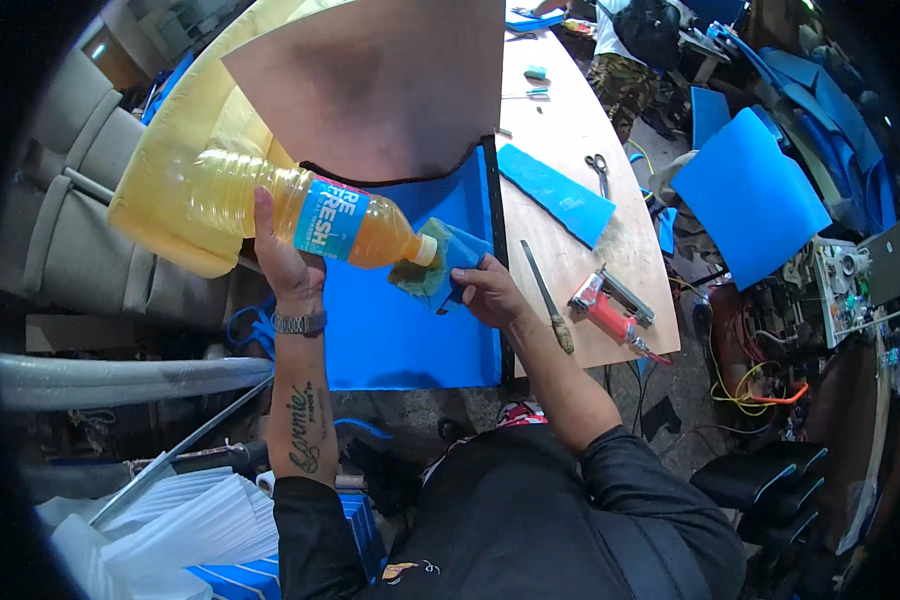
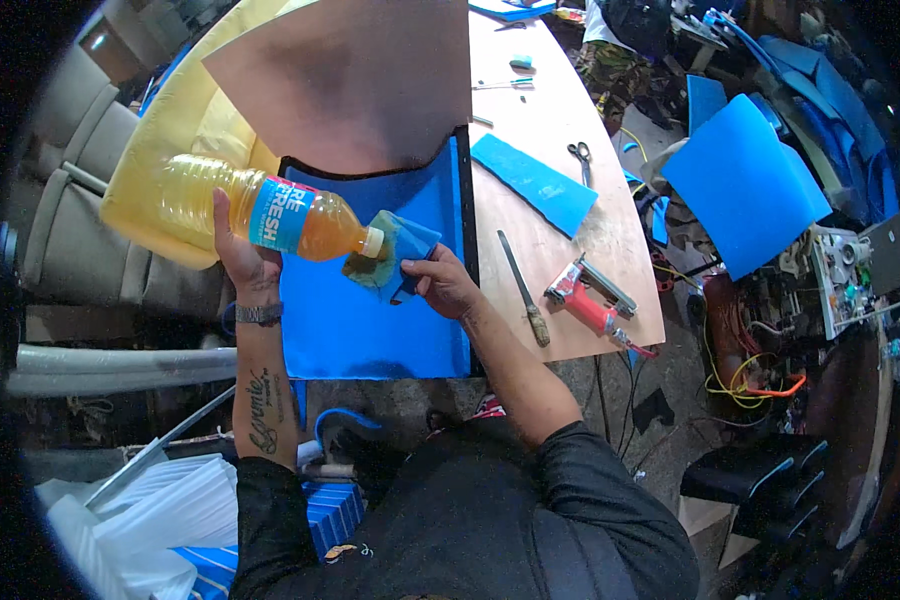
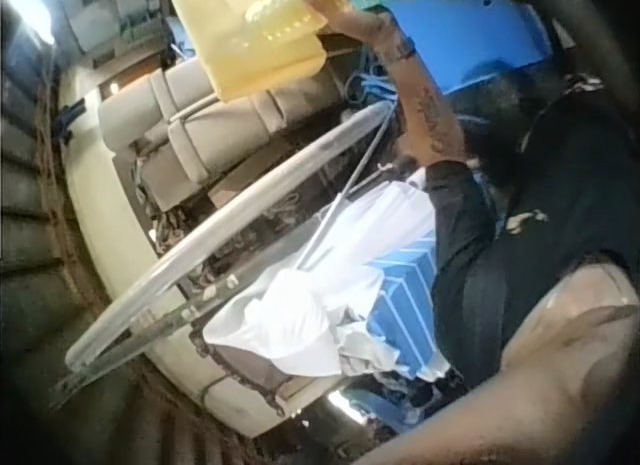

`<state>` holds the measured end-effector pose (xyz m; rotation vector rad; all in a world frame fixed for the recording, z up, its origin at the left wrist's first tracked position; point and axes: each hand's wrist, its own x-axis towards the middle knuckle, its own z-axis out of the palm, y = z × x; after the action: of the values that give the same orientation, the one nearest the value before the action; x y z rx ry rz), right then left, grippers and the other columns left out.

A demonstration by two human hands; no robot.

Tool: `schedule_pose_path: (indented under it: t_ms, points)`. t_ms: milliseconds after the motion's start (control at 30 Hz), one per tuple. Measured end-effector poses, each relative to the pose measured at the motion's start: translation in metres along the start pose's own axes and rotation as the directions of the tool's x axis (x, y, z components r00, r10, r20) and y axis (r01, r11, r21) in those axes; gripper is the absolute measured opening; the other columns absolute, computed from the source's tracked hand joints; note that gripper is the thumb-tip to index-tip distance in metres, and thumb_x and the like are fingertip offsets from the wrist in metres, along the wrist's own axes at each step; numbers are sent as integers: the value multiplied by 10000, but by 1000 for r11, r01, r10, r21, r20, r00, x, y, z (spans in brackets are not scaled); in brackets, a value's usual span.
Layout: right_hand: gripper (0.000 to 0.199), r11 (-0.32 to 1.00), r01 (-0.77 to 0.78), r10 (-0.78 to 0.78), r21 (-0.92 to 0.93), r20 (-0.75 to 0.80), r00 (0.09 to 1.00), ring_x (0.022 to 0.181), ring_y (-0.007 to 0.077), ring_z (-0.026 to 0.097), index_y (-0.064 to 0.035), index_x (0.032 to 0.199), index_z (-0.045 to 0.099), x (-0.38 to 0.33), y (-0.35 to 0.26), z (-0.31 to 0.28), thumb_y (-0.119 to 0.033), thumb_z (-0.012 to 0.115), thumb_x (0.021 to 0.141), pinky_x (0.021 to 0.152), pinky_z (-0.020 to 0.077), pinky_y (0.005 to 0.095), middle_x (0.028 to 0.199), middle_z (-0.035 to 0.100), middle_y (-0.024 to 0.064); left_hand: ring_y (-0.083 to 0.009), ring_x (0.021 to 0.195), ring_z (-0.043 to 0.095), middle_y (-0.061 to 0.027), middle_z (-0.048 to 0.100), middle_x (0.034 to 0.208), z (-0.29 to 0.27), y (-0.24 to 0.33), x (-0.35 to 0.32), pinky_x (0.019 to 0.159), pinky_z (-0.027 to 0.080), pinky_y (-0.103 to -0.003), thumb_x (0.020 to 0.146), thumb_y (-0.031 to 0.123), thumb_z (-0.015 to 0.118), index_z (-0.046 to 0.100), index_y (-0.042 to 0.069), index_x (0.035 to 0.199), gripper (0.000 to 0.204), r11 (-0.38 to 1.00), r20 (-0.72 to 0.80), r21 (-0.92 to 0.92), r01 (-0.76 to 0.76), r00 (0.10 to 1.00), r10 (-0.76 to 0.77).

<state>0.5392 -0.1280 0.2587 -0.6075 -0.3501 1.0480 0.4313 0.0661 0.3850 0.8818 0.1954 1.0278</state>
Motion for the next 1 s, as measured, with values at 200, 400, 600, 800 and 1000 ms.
schedule_pose_path:
  t_ms: [200,400,600,800,1000]
  points:
    - [398,999,-34,35,-38,31,999,721,184,632,-38,1179,470,18,-12,-23,-35,603,803,620,548,411,915,620,78,-191,933,594,-82,591,1033,3,-19,11,824,492,-333,917,355,495,489,29,1144,398,999,-41,31,-38,998,39]
    - [455,993,-107,110,-58,58,992,713,184,625,-44,1229,445,46,-18,-63,-43,599,801,589,544,416,906,620,69,-192,941,587,-82,583,1054,-5,-56,31,827,486,-336,924,357,481,474,21,1167,415,990,-119,130,-60,990,76]
    - [299,982,-190,190,3,18,982,575,126,543,-48,1091,520,67,-28,-83,-30,592,802,534,536,380,791,579,20,-197,946,588,-89,586,1054,-9,-79,44,828,487,-338,932,367,460,472,23,1174,421,985,-219,154,-74,970,107]
    - [336,962,-272,272,2,36,962,710,180,619,-36,1144,494,81,-34,-88,-60,577,818,552,551,370,914,611,74,-203,970,585,-102,581,1079,-3,-82,54,840,486,-345,946,348,434,462,22,1199,414,964,-228,249,-94,962,152]
    - [350,957,-288,289,-20,99,952,752,205,637,-29,1159,483,98,-25,-99,-83,577,827,575,560,370,949,615,100,-206,997,579,-110,565,1114,14,-79,53,861,481,-352,950,317,426,453,7,1219,411,936,-154,332,-115,973,174]
